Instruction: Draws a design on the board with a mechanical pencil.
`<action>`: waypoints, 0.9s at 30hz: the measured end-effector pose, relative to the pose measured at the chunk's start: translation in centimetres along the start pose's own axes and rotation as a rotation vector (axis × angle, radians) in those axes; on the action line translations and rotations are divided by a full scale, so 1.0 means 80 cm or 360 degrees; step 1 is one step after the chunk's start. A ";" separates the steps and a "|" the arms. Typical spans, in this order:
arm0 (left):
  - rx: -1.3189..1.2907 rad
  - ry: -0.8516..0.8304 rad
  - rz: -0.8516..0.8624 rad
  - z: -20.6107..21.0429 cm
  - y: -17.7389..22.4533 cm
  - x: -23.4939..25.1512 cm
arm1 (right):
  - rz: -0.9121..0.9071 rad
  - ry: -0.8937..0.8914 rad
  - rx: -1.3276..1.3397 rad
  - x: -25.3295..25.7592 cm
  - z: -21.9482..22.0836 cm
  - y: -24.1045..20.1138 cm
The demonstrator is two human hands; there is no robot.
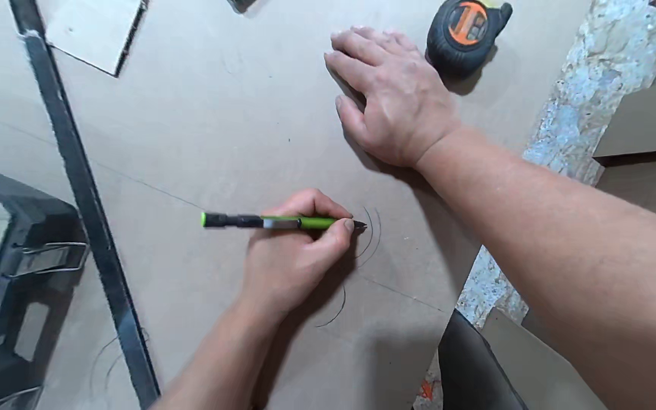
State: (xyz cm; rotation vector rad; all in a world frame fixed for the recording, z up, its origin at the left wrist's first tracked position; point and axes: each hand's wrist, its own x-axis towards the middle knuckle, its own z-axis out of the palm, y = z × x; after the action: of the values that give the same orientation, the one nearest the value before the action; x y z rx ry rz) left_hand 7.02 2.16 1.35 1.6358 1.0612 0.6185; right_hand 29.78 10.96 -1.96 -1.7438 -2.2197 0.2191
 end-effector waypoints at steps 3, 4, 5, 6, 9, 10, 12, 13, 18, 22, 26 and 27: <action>-0.0031 0.0371 -0.0102 0.038 0.006 -0.019 | -0.0013 0.0042 0.0018 0.000 0.003 0.001; -0.0005 0.0471 -0.0105 0.049 0.005 -0.022 | -0.0011 0.0053 0.0022 0.000 0.004 0.000; 0.0016 0.0561 -0.0108 0.059 0.004 -0.024 | -0.0008 0.0055 0.0019 0.000 0.004 0.000; 0.0024 0.0630 -0.0114 0.066 0.004 -0.024 | -0.0005 0.0049 0.0012 0.001 0.005 0.001; 0.0032 0.0715 -0.0111 0.073 0.004 -0.022 | -0.0006 0.0011 -0.0019 -0.002 0.005 0.001; 0.0036 0.0714 -0.0103 0.073 0.004 -0.022 | -0.0015 0.0006 -0.0017 -0.002 0.006 0.001; 0.0040 0.0695 -0.0071 0.071 0.001 -0.023 | -0.0030 -0.0005 -0.0005 -0.002 0.007 0.001; 0.0041 0.0688 -0.0057 0.071 0.001 -0.023 | -0.0033 -0.0017 -0.0004 -0.001 0.007 0.001; 0.0088 0.0662 -0.0044 0.070 0.001 -0.022 | -0.0032 -0.0071 -0.0018 -0.001 0.006 0.001; 0.0061 0.0695 -0.0044 0.070 0.002 -0.020 | -0.0031 -0.0101 -0.0026 0.000 0.004 0.000; 0.0096 0.0687 -0.0038 0.070 0.004 -0.021 | -0.0049 -0.0107 -0.0044 0.000 0.004 0.000; 0.0093 0.0686 -0.0036 0.070 0.005 -0.021 | -0.0048 -0.0109 -0.0046 0.000 0.004 0.000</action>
State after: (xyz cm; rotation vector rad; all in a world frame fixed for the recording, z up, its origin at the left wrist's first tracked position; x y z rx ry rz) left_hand 10.92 -2.03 0.07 1.5743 1.4157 0.9607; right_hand 29.68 10.96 -2.27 -1.7412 -2.3066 0.2444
